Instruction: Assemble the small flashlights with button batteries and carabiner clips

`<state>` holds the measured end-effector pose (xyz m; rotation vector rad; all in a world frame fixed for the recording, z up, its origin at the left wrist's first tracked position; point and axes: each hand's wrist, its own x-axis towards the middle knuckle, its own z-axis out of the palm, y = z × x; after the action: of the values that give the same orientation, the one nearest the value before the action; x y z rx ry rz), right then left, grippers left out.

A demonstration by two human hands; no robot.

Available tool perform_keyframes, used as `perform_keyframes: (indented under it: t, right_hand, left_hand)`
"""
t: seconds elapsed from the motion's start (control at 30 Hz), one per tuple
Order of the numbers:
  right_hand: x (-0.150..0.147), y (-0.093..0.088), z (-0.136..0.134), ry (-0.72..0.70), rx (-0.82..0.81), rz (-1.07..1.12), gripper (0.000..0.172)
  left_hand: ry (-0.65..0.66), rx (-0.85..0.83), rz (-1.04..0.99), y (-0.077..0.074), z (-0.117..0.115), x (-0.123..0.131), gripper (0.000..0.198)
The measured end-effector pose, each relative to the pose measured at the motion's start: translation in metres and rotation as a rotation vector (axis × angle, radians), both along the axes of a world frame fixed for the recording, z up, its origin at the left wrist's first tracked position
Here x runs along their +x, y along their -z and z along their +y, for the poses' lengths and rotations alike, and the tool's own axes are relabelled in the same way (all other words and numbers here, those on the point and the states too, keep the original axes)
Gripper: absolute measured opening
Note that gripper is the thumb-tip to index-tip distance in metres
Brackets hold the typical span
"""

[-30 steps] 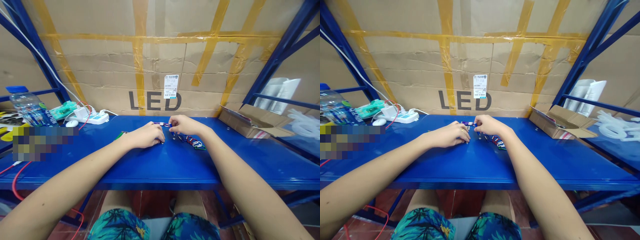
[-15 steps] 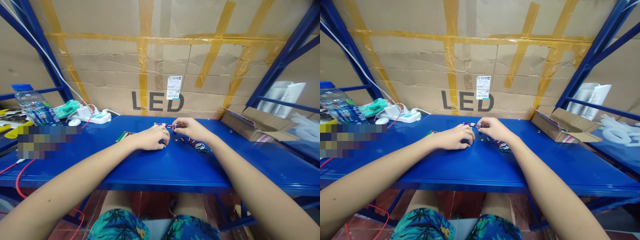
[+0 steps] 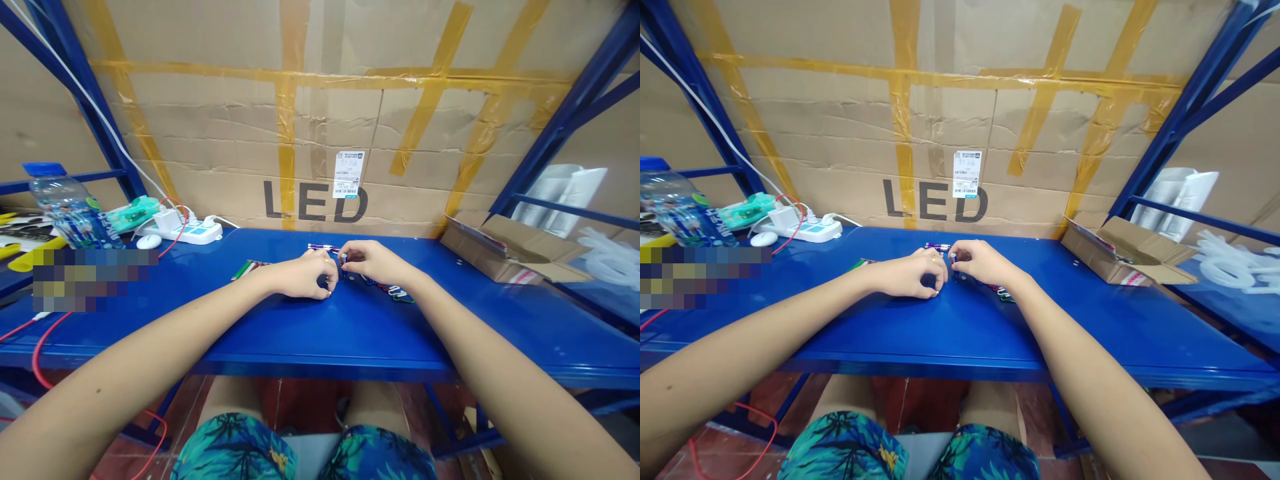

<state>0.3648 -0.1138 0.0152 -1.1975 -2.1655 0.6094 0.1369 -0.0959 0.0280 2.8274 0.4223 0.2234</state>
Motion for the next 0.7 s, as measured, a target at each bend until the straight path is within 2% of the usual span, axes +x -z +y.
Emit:
perform_keyframes:
  t: [0.17,0.37,0.57,0.7]
  right_hand:
    - [-0.001,-0.001,-0.002,-0.019,-0.015,-0.010,0.013]
    - [-0.004,-0.005,-0.006,0.003,-0.017,-0.014,0.014]
    - [-0.006,-0.007,-0.007,-0.007,-0.012,0.012,0.021]
    - [-0.010,-0.009,-0.012,-0.014,0.012,0.060,0.018]
  left_hand:
    - [0.008,0.044,0.002,-0.002,-0.002,-0.001,0.006]
    - [0.016,0.124,-0.089,0.001,-0.005,0.002,0.006]
    - [-0.142,0.155,-0.365,-0.001,0.004,-0.002,0.005]
    - [-0.165,0.224,-0.469,0.000,0.003,-0.002,0.006]
